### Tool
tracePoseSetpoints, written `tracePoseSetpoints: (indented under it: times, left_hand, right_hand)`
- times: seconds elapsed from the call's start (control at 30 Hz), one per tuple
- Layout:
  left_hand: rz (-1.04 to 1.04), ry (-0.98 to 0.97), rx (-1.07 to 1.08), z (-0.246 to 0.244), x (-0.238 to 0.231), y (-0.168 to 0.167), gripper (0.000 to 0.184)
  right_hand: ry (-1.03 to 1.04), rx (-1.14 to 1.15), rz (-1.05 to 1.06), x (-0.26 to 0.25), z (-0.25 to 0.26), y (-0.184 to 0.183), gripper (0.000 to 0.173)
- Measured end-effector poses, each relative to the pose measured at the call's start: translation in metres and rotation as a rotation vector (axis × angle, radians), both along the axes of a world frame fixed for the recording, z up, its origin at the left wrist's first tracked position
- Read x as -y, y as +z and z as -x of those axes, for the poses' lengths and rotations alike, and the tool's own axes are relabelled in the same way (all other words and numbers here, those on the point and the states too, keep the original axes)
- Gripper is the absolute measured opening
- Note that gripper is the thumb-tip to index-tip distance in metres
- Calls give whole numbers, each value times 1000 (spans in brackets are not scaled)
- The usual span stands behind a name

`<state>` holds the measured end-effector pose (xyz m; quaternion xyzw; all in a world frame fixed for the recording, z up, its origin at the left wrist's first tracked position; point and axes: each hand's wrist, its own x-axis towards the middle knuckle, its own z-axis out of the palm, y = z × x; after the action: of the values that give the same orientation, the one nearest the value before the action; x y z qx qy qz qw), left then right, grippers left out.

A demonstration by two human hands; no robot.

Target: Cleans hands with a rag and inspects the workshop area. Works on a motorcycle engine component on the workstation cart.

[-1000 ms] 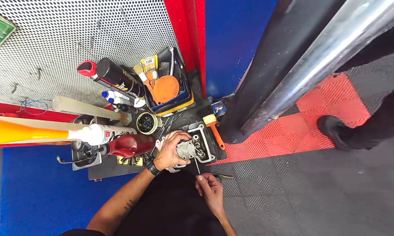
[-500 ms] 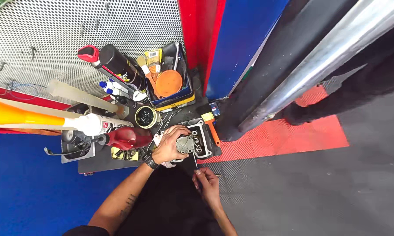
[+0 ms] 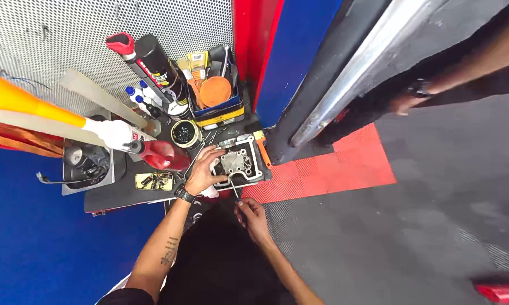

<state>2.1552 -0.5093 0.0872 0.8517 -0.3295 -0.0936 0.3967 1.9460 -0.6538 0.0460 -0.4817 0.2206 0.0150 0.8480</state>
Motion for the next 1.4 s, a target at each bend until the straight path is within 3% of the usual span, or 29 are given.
tracePoseSetpoints:
  times: [0.57,1.03,1.27,1.4]
  left_hand:
    - [-131,84,-114,2,8,6,87]
    - [54,96,-110,3,3,-12,79]
    - [130,58,-47,0,2,-19,78]
    - [157,55,-26,1,3,-19,73]
  right_hand:
    - [-58,-29,165,-8,-1,9,21]
    - [-41,-42,205,-8,-16,16,23]
    - [-68,-114,66,-13,-17,26,27]
    - [-131,-124,275,-17,-18,27,16]
